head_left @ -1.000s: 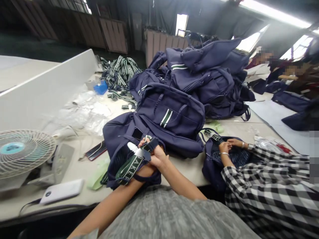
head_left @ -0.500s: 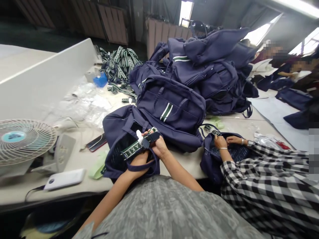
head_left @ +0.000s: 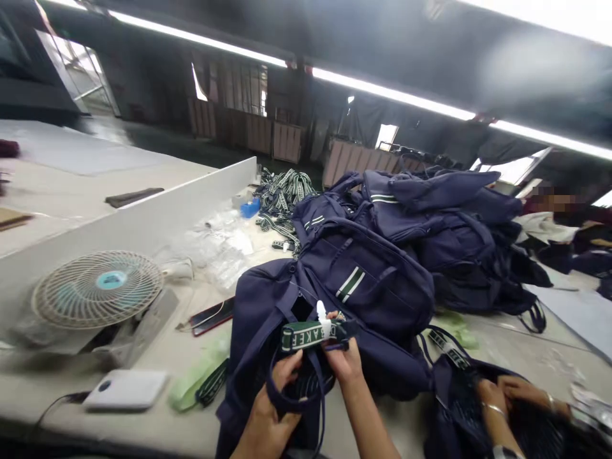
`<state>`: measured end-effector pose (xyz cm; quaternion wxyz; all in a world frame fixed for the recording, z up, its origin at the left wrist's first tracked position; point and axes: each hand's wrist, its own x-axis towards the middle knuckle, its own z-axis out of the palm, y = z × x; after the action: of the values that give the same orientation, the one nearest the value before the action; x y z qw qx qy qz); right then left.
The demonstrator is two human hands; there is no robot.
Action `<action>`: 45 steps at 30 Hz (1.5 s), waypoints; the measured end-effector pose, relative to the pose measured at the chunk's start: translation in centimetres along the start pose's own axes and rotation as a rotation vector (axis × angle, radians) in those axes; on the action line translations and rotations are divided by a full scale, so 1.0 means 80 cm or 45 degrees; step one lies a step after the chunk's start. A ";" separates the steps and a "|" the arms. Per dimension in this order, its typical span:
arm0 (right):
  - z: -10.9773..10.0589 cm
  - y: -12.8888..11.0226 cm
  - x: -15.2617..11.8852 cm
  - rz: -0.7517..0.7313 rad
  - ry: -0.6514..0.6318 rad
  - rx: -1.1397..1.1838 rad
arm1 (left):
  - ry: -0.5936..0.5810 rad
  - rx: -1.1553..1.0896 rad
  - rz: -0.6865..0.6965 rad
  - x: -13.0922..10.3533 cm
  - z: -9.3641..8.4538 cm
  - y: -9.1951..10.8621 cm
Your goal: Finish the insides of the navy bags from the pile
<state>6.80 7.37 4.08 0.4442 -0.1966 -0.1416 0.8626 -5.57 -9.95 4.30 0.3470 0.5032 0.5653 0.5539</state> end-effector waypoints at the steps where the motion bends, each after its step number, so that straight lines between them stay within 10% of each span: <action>1: 0.000 -0.003 0.001 0.000 0.018 0.006 | -0.051 -0.061 -0.020 0.000 -0.005 0.002; 5: -0.004 -0.005 0.002 -0.038 0.053 -0.032 | -0.049 -0.140 -0.243 0.002 -0.028 0.001; 11: -0.019 0.004 0.006 -0.036 -0.028 -0.121 | 0.740 0.263 0.105 0.012 -0.032 0.023; 14: -0.023 0.003 0.007 -0.064 -0.045 -0.090 | 0.399 0.495 0.341 0.019 -0.019 0.044; 18: -0.026 -0.003 0.007 -0.068 -0.039 -0.017 | -0.099 0.633 0.052 0.022 0.003 0.040; 24: -0.023 -0.004 0.006 -0.021 -0.053 0.144 | -0.156 0.188 -0.366 0.023 0.012 -0.004; 36: -0.007 -0.004 0.016 0.088 0.013 0.468 | -0.771 1.418 -0.419 0.030 0.017 0.008; 45: -0.019 -0.012 0.014 0.063 -0.034 0.474 | -0.878 0.996 -0.043 0.025 -0.030 0.040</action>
<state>7.61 8.90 2.90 0.4497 -0.1028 0.0192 0.8870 -7.76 -9.13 8.11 0.3079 0.7392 0.5910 0.0976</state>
